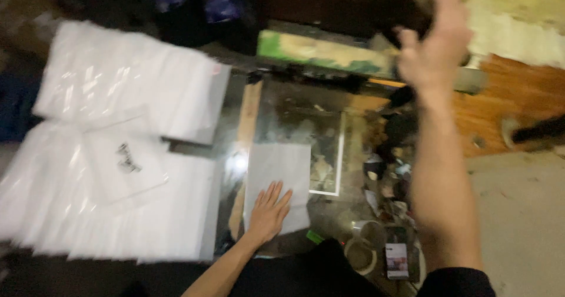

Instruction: A person is manually screen printing a logo onto white sheets by placing a sheet on the bed, lowering the screen, pulling the squeegee across, and lifting the screen.

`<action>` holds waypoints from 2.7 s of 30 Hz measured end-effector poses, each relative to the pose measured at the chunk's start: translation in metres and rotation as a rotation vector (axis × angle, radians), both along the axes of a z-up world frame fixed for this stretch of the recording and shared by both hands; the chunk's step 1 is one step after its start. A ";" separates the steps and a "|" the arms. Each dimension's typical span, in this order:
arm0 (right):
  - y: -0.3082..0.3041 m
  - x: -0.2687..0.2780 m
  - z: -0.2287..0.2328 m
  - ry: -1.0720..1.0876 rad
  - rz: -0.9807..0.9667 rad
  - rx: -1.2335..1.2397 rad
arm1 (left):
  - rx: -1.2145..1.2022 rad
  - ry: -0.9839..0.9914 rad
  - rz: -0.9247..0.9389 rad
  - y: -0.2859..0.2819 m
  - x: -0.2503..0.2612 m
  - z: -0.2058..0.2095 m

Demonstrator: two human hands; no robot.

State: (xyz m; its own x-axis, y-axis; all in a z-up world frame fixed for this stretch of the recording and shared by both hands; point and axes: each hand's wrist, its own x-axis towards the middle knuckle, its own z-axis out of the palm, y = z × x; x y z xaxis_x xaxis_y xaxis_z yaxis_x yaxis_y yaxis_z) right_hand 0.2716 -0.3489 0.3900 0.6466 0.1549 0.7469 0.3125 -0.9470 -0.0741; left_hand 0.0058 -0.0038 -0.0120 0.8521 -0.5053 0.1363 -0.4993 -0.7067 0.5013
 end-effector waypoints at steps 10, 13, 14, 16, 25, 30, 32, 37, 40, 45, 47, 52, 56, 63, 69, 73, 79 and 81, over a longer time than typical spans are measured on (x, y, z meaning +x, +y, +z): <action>0.018 -0.013 -0.003 0.183 -0.151 0.144 | 0.334 0.326 -0.154 -0.124 0.157 0.021; 0.024 -0.014 0.001 0.167 -0.123 0.138 | 0.350 0.373 -0.145 -0.131 0.151 0.038; 0.026 -0.015 0.003 0.164 -0.124 0.147 | 0.359 0.398 -0.147 -0.131 0.150 0.047; 0.024 -0.015 0.002 0.163 -0.111 0.144 | 0.363 0.377 -0.144 -0.135 0.149 0.031; 0.028 -0.060 -0.035 0.086 -0.070 0.178 | -0.238 0.174 -0.009 -0.086 0.122 0.075; 0.048 -0.182 -0.168 -0.114 0.143 0.126 | -0.464 0.677 0.578 0.016 0.047 0.131; 0.065 -0.219 -0.221 0.599 0.065 -0.056 | -0.882 0.784 0.719 0.034 0.029 0.075; 0.065 -0.064 -0.292 0.896 -0.078 -0.159 | -0.421 0.885 0.756 0.041 0.023 0.073; 0.050 0.037 -0.321 0.852 -0.143 -0.211 | -0.320 0.994 0.780 0.042 0.023 0.069; 0.056 0.060 -0.329 0.844 -0.201 -0.274 | -0.536 0.979 0.790 0.040 0.021 0.044; 0.067 0.016 -0.324 0.959 -0.203 -0.298 | -0.435 0.885 0.741 0.041 0.020 0.040; 0.093 -0.169 -0.334 1.031 -0.157 -0.381 | -0.542 0.740 0.645 0.042 0.022 0.070; 0.115 -0.169 -0.277 1.279 -0.208 -0.274 | -0.293 0.755 0.687 0.043 0.011 0.062; 0.110 -0.205 -0.310 1.228 -0.156 -0.325 | -0.273 0.747 0.712 0.044 0.002 0.057; 0.107 -0.089 -0.318 1.279 -0.238 -0.294 | -0.296 0.769 0.766 0.040 0.012 0.068; 0.071 0.040 -0.341 0.828 -0.170 -0.271 | -0.268 0.855 0.790 0.040 0.011 0.050; 0.086 0.011 -0.296 1.015 -0.125 -0.336 | -0.252 0.869 0.785 0.041 0.010 0.043; 0.097 -0.061 -0.282 1.126 -0.137 -0.358 | -0.272 0.884 0.788 0.042 0.011 0.058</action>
